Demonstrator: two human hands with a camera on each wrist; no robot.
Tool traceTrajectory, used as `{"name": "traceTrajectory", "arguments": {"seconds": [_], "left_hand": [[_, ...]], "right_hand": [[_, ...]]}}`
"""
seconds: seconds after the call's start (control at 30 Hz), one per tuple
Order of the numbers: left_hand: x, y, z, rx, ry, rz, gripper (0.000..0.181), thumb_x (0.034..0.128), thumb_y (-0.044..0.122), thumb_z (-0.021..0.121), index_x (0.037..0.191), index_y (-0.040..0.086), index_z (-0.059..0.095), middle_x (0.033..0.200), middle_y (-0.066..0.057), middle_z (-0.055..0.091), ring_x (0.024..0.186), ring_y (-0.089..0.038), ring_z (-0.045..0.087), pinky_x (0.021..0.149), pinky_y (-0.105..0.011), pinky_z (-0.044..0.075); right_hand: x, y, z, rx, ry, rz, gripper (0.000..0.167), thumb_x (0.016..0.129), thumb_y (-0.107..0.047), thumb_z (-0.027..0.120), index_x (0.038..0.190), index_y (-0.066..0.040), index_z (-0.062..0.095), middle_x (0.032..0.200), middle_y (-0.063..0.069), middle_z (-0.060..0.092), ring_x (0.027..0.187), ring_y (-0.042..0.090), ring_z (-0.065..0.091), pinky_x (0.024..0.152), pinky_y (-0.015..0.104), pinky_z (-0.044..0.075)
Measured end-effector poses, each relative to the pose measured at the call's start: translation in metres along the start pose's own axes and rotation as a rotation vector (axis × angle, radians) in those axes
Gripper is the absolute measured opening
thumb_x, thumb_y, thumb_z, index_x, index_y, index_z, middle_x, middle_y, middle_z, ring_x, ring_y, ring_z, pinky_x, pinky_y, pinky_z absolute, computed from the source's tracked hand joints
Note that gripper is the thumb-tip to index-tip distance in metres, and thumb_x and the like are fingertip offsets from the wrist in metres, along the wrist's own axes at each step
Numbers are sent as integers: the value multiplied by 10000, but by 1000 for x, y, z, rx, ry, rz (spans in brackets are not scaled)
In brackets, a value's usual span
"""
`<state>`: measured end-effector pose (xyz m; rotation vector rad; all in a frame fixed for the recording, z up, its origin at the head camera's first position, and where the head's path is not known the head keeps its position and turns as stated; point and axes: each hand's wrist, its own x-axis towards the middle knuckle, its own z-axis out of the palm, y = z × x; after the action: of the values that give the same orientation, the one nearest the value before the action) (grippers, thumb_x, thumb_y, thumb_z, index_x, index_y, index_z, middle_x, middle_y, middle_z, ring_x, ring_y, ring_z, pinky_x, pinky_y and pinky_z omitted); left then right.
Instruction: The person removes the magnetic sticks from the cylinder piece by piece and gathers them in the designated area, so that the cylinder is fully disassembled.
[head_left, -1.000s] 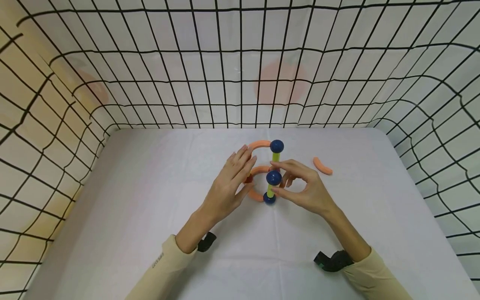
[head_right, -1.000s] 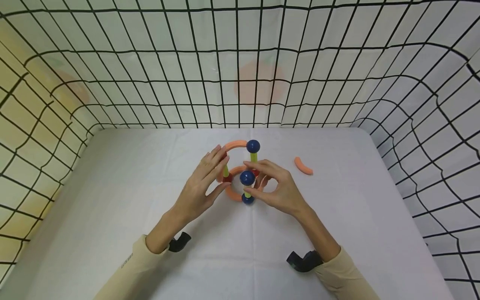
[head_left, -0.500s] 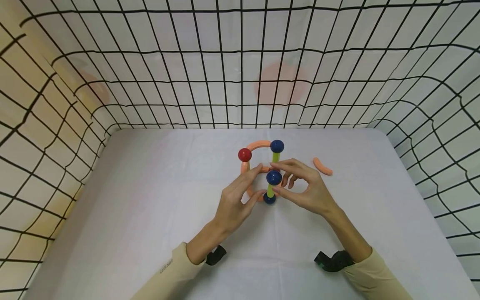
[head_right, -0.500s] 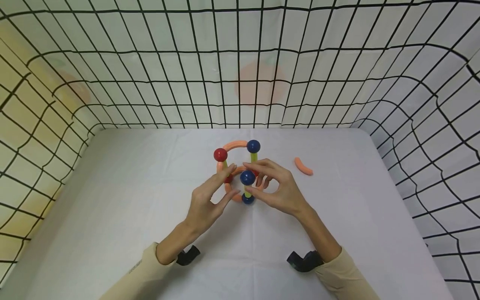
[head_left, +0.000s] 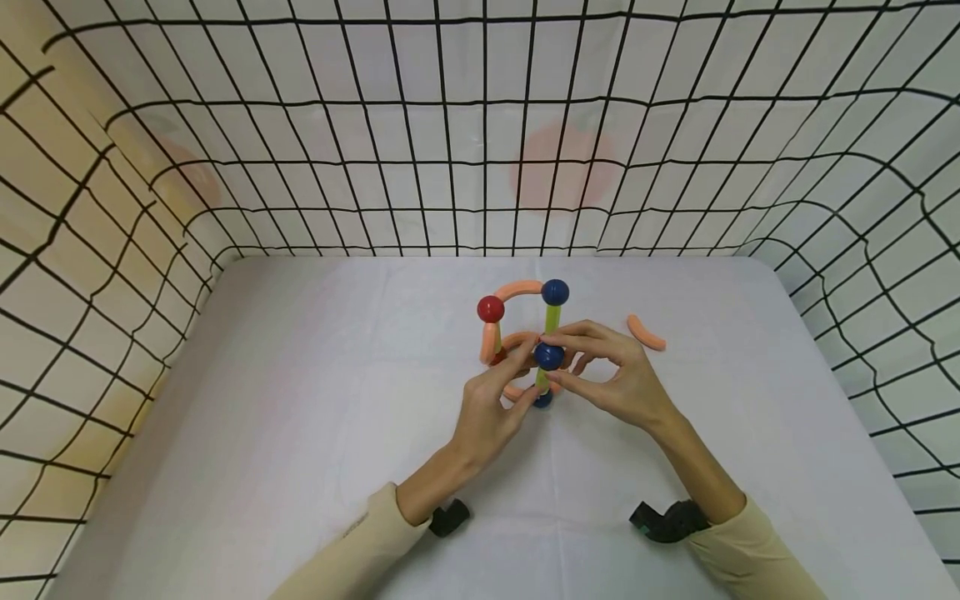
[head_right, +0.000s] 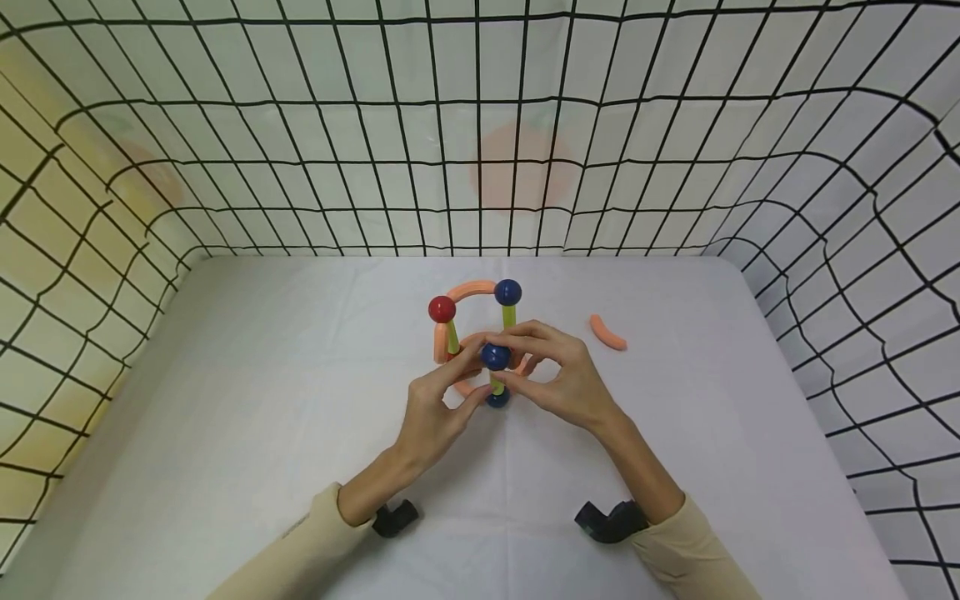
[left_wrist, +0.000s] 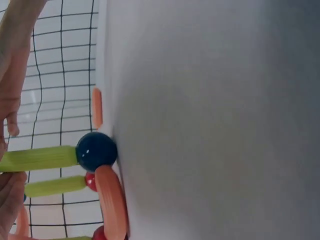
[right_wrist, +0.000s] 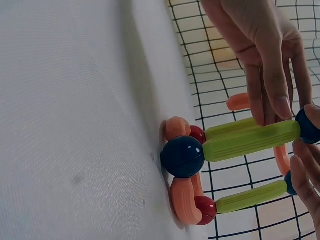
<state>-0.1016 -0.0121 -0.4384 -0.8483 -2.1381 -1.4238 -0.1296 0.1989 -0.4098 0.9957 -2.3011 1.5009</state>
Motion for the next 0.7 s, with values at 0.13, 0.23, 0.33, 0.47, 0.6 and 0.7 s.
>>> {"name": "traceTrajectory", "arguments": {"seconds": [0.13, 0.23, 0.33, 0.47, 0.6, 0.7], "left_hand": [[3, -2, 5, -11, 31, -6, 586, 853, -37, 809, 1398, -67, 598, 1247, -177, 742, 1021, -273, 770, 907, -272, 619], [5, -3, 8, -1, 50, -4, 552, 864, -16, 807, 1382, -52, 620, 1221, -165, 754, 984, -255, 777, 882, -258, 624], [6, -4, 10, -3, 58, 4, 534, 868, -13, 800, 1371, -60, 626, 1210, -175, 757, 976, -258, 785, 866, -265, 628], [7, -4, 11, -28, 58, 12, 534, 870, -30, 786, 1374, -80, 615, 1238, -197, 742, 1003, -279, 782, 865, -289, 630], [8, -4, 10, -47, 52, 11, 535, 871, -42, 777, 1377, -84, 610, 1245, -204, 738, 1045, -291, 771, 871, -290, 628], [8, -5, 10, -51, 52, 24, 527, 860, -53, 781, 1361, -91, 621, 1218, -205, 748, 1058, -291, 768, 867, -293, 630]], "right_hand": [[0, 0, 0, 25, -2, 0, 501, 760, 120, 845, 1226, -39, 752, 1132, 84, 731, 937, 97, 678, 735, 206, 595], [0, 0, 0, 40, 1, -22, 514, 748, 139, 843, 1225, -27, 748, 1130, 103, 737, 953, 82, 688, 743, 209, 604], [0, 1, 0, 53, 6, -46, 527, 732, 156, 844, 1222, -13, 744, 1126, 121, 743, 965, 82, 696, 744, 211, 608], [0, 2, 0, 65, 7, -51, 530, 726, 174, 837, 1218, -2, 741, 1134, 139, 743, 985, 83, 702, 753, 216, 614], [0, 3, -2, 69, -2, -27, 531, 738, 177, 827, 1230, 2, 733, 1155, 125, 740, 1019, 74, 703, 783, 227, 622], [0, 4, -6, 74, 7, -24, 514, 756, 171, 818, 1238, 25, 719, 1175, 84, 743, 1049, 71, 702, 810, 241, 627]]}}
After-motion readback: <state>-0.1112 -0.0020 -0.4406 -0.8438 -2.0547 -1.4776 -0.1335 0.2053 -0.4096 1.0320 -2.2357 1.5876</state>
